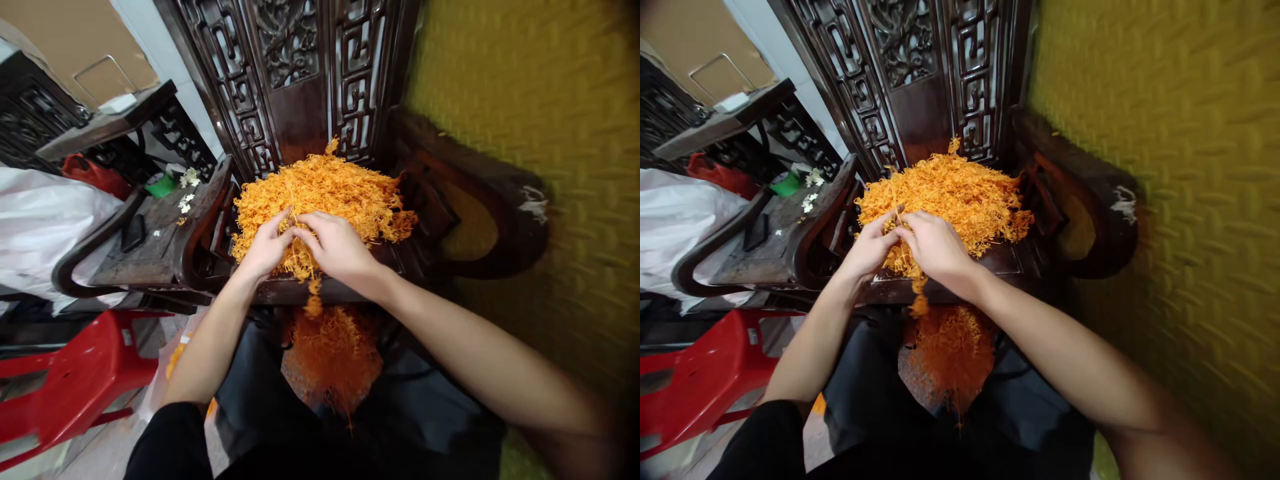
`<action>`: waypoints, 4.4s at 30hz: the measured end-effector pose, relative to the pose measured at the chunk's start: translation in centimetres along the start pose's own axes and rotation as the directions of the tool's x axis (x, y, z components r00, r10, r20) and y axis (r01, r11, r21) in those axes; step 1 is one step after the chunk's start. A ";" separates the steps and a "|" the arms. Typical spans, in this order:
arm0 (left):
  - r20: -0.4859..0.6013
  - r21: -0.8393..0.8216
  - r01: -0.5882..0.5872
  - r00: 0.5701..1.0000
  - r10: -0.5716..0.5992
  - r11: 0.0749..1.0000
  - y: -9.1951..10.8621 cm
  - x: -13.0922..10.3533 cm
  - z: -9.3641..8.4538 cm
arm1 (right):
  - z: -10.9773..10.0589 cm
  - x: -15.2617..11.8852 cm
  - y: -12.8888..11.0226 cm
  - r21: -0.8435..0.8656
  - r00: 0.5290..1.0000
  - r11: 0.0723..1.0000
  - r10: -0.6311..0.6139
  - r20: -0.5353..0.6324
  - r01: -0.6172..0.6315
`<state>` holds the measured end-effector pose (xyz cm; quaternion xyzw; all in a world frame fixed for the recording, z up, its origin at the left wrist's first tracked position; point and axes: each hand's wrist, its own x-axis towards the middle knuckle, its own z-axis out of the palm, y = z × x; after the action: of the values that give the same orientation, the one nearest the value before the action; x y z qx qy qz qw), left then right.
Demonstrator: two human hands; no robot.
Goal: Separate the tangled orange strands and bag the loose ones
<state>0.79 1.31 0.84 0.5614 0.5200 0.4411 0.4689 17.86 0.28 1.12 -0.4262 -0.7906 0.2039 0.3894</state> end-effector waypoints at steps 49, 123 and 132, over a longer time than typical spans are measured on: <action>-0.155 -0.347 -0.016 0.987 -0.041 0.938 0.8 0.2 -1.8 | -3.1 0.3 1.3 0.595 0.947 0.738 0.211 0.243 -0.317; -0.415 0.157 -0.407 0.800 0.434 0.900 1.4 1.5 -2.3 | -1.1 0.7 0.2 0.268 0.906 0.941 -0.079 -0.415 0.205; -0.463 -0.207 -0.385 0.848 0.257 0.899 -0.3 1.3 -3.7 | -1.4 1.8 2.3 0.773 0.957 0.585 0.274 0.094 -0.243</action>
<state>-2.85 2.85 1.14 0.4561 0.4360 0.6970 0.3407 19.56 3.07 1.33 -0.3299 -0.5468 0.5718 0.5150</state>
